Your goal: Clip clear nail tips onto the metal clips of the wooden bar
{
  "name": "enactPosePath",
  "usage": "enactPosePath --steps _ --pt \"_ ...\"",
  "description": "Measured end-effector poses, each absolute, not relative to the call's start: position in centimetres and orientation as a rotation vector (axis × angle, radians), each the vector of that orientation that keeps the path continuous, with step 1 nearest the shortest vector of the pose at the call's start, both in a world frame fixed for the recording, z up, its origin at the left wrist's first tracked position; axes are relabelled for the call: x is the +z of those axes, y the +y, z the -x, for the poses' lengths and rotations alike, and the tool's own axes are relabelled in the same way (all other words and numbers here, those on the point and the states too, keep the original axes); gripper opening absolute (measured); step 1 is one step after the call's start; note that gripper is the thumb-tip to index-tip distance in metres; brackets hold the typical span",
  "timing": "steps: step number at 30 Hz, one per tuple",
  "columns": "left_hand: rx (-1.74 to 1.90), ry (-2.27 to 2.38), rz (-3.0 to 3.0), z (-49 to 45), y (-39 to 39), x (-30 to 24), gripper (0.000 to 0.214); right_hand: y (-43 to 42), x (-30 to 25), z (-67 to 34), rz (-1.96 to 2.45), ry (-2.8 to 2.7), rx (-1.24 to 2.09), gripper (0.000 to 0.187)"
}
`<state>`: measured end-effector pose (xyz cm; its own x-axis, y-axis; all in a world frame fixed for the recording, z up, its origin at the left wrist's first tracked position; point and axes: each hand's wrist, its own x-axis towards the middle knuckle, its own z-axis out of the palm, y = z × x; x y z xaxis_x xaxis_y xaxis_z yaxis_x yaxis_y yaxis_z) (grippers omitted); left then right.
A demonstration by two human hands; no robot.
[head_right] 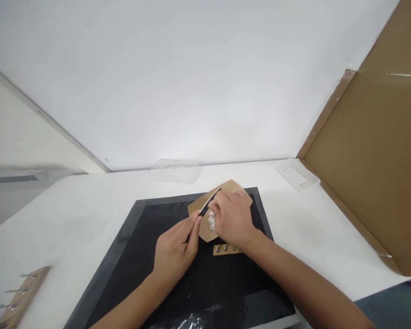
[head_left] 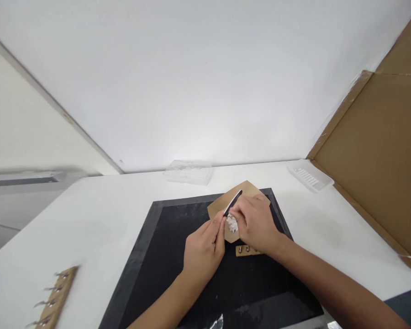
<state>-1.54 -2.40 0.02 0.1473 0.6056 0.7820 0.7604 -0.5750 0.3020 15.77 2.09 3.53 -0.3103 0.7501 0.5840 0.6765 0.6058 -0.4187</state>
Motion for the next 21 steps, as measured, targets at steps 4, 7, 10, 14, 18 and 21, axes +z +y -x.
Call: enactPosePath --steps 4,7,10,14,18,21 --pt "-1.37 -1.332 2.234 1.9 -2.0 -0.1 0.018 1.7 3.6 -15.7 1.088 -2.078 0.157 0.025" --pt "-1.322 -1.3 2.151 2.3 -1.7 -0.1 0.019 2.0 3.6 -16.2 1.046 -2.094 0.172 0.024" --pt "-1.245 -1.316 2.061 3.1 -1.4 0.3 0.022 2.3 3.4 -17.1 1.028 -2.142 0.172 0.023" --pt "-1.07 -1.5 1.892 4.5 -0.7 0.8 0.024 2.3 2.9 -18.0 1.034 -2.119 0.189 0.02" --pt "-0.704 -1.933 1.815 5.7 0.2 1.1 0.032 2.4 2.6 -18.6 0.983 -2.075 0.12 0.021" --pt "-0.443 -2.125 1.875 6.1 0.4 1.2 0.033 2.5 2.4 -18.8 0.935 -2.044 0.022 0.021"
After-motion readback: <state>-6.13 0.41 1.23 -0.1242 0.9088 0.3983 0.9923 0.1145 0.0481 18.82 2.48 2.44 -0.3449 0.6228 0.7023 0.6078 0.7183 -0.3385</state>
